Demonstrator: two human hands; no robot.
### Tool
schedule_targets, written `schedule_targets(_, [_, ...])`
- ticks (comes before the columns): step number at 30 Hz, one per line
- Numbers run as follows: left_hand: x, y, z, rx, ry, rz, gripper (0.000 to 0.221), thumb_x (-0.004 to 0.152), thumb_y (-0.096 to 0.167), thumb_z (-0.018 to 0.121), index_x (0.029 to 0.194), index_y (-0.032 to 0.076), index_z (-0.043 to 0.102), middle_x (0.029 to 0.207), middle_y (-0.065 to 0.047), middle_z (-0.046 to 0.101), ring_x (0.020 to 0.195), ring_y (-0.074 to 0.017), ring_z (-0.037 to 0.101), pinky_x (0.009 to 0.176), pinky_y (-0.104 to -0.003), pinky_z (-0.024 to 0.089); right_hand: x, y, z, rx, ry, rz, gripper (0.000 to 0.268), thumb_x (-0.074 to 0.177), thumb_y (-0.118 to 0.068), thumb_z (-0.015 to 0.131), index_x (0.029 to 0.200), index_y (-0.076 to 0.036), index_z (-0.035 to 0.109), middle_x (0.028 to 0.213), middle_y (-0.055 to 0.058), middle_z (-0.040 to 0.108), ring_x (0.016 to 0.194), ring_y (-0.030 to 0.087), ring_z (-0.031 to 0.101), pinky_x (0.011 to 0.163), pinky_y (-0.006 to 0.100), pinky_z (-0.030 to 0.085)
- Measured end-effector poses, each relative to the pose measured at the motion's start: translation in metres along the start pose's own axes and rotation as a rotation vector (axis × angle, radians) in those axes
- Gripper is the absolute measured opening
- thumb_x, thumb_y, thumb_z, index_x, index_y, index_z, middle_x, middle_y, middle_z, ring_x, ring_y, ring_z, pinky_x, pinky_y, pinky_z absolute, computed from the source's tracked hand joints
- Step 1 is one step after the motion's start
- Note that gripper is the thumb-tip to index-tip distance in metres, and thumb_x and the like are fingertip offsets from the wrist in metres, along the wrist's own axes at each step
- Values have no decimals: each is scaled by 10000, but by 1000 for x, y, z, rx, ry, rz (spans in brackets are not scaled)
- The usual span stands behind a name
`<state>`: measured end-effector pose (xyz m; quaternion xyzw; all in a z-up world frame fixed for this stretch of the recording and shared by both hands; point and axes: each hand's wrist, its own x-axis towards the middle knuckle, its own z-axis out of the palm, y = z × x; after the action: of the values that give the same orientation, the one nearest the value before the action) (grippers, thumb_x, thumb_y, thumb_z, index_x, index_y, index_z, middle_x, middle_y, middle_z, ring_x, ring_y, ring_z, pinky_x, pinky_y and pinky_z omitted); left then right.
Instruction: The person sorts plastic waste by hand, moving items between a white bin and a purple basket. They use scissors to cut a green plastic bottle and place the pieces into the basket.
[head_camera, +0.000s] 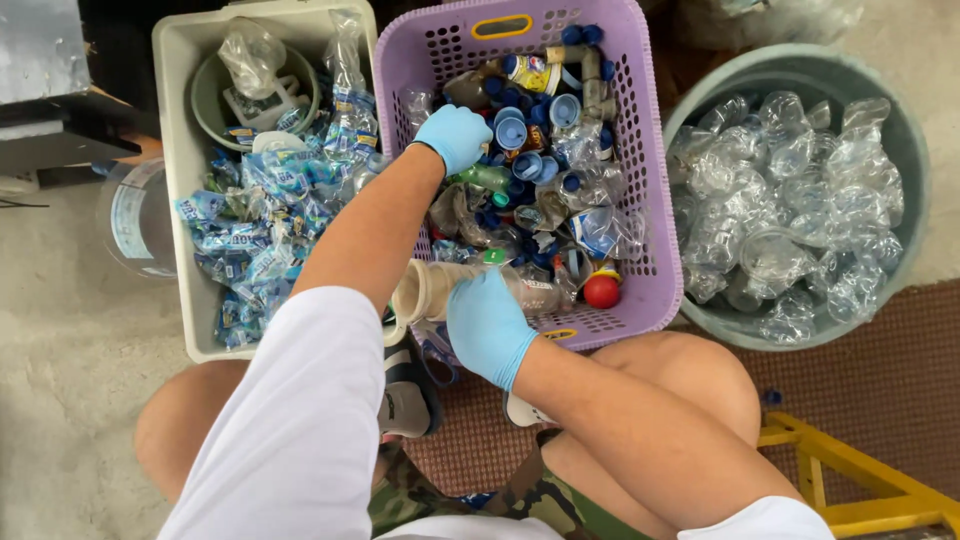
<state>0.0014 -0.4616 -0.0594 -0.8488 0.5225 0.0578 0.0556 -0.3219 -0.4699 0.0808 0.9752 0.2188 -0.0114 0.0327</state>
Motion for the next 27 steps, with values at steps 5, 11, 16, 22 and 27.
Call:
schedule_targets(5, [38,10,36,9,-239,18,170,906,161,638,960,165,799,883,-61,770,827,-327,733,695,-478,558,11,-3,-8,40,-203,24,172,825,-131,590,907,-33,705,845,101,645,711,364,570,705,598,373])
schedule_targets(11, [49,19,63,-16,-266,-54,162,874,71,655,795,102,793,749,-96,750,747,-332,740,626,-513,573,19,-3,-30,26,-369,53,189,881,-114,566,993,-47,703,928,92,665,809,362,607,772,620,365])
schedule_targets(16, [34,23,12,-139,-311,-59,178,902,18,624,850,33,793,815,-142,762,804,-354,747,699,-523,592,19,-1,-30,35,-406,65,264,878,-88,544,1085,1,682,963,111,660,818,371,595,762,627,356])
schedule_targets(22, [-2,14,-76,-485,-199,-169,204,944,34,579,1014,8,769,977,-189,762,978,-407,726,852,-519,578,16,6,-42,-12,-400,-16,352,980,-157,521,1267,-28,679,1184,59,714,1028,350,649,937,629,374])
schedule_targets(27, [-40,-16,-113,-675,32,-280,263,954,67,524,1067,107,758,1066,-88,749,919,-287,688,833,-431,587,33,10,-45,-17,-643,25,299,920,-287,568,1165,-160,684,1088,50,716,990,268,685,896,443,434])
